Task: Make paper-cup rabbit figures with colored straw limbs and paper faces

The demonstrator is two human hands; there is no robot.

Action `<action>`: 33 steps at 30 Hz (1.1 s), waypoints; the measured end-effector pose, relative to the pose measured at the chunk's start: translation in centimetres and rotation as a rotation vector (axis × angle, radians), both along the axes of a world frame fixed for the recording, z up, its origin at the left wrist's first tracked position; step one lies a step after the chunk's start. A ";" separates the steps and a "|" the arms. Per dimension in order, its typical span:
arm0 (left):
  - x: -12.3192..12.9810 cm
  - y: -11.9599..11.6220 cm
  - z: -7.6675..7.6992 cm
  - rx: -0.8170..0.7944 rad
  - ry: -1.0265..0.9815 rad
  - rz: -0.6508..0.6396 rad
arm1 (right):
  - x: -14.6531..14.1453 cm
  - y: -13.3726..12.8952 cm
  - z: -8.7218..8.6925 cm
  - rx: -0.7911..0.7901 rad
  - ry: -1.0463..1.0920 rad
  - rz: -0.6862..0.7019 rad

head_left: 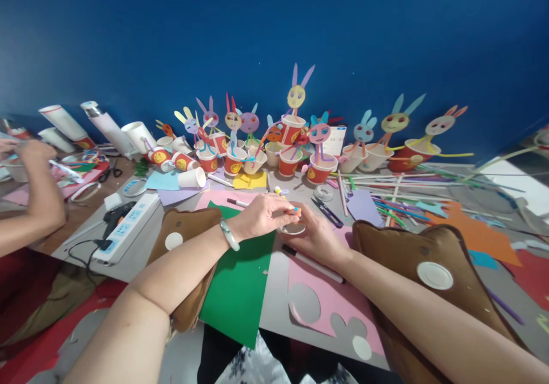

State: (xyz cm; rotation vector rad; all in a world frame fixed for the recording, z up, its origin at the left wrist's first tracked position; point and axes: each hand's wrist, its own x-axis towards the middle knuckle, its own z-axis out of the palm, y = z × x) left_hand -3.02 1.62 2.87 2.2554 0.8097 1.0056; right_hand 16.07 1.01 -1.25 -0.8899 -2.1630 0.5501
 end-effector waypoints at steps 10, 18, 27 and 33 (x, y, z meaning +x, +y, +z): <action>-0.3 0.5 0.0 -0.060 -0.074 0.050 | 0.1 -0.3 -0.6 0.080 0.046 -0.059; -0.5 0.3 0.2 -0.122 -0.080 -0.018 | 0.6 -0.3 -1.0 0.132 -0.009 -0.014; -0.4 0.4 0.4 -0.096 -0.058 -0.037 | 0.7 -0.4 -0.6 0.117 0.049 -0.053; -0.4 0.8 -0.1 -0.184 -0.137 0.047 | 0.7 0.1 -0.8 -0.007 0.132 -0.081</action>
